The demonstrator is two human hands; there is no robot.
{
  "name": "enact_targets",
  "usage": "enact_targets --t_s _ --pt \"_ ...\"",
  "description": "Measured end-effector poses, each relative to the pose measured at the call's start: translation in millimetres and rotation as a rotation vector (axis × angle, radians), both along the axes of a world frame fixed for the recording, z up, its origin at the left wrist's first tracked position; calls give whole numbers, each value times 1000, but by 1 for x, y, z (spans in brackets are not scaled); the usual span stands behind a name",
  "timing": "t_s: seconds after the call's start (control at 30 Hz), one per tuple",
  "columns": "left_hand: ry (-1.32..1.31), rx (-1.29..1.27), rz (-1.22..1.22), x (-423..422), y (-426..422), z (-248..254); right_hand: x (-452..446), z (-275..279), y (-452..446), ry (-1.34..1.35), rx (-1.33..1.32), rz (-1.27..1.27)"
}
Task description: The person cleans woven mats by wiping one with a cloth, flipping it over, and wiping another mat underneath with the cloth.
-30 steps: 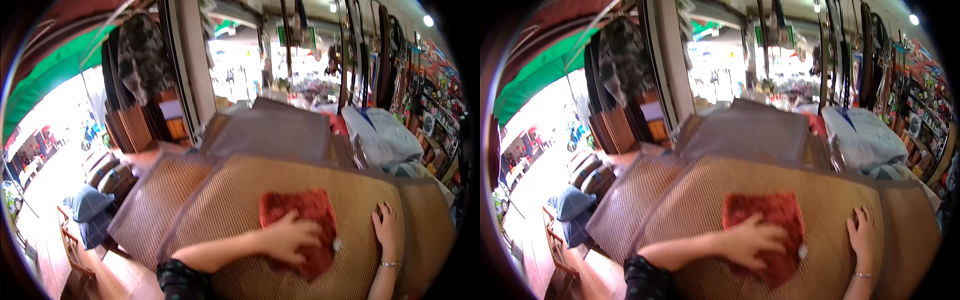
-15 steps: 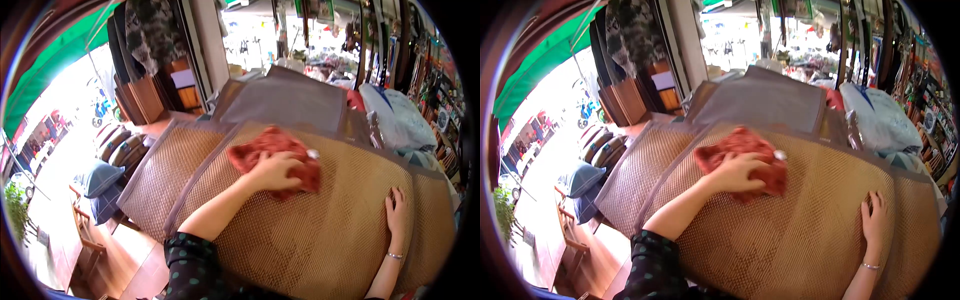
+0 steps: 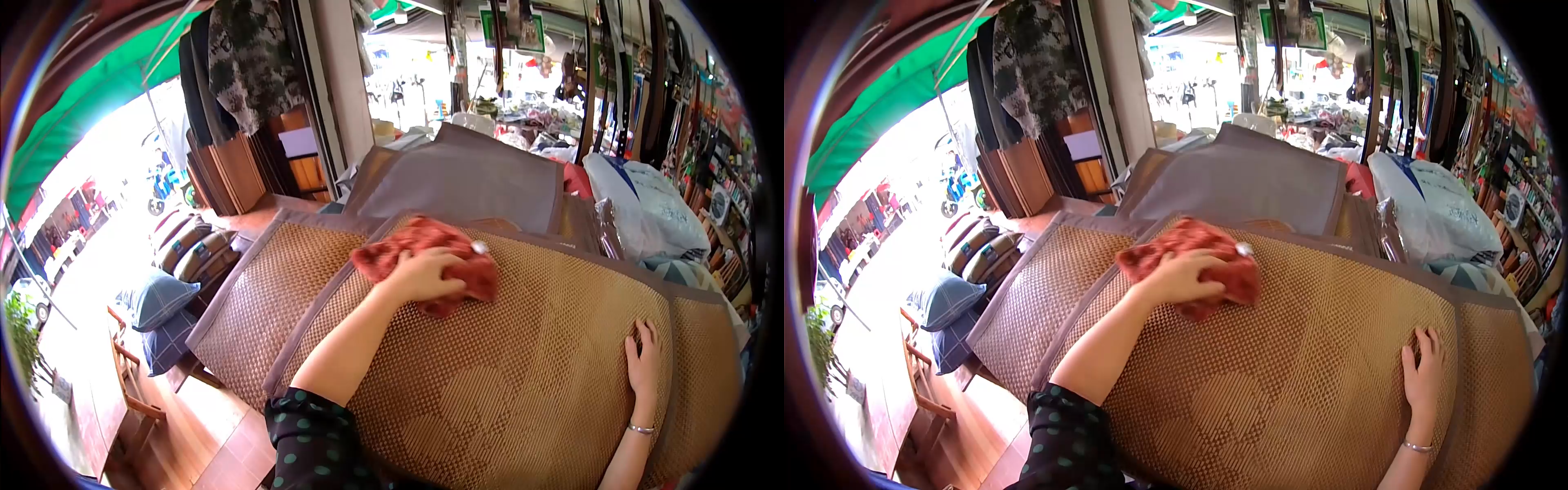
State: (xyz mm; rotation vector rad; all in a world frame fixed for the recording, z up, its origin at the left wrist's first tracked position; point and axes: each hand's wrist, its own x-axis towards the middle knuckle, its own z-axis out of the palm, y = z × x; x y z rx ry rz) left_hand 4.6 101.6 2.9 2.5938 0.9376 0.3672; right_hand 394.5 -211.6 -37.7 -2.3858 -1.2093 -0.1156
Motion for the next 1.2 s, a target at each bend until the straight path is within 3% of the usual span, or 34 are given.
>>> enact_targets --t_s 0.13,0.2,0.23,0.4,0.5,0.6,0.83,0.9,0.97,1.1,1.2 --pt "-9 -2 240 -20 16 -12 5 -7 -2 29 1 3" --pt "-12 93 68 -7 -3 -4 9 -8 1 7 28 32" --pt "27 15 -36 4 -24 8 8 -6 2 5 34 33" --pt "-118 106 -777 43 -135 0 7 -4 1 -5 -8 11" --pt "-165 128 -1009 44 -169 -16 7 -4 1 -12 -25 2" --pt "-124 77 -875 41 -140 -3 6 -5 1 32 12 20" --pt "37 14 -90 14 -42 8 -3 2 0 21 -11 -10" --pt "2 141 -157 16 -54 6 -1 1 0 37 19 15" --pt "-37 187 -387 25 -79 4 -2 1 2 15 -1 6" --pt "-93 128 -889 40 -153 -6 1 -1 0 36 24 7" --pt "-91 13 -1059 40 -169 -12 -4 4 2 -11 0 0"
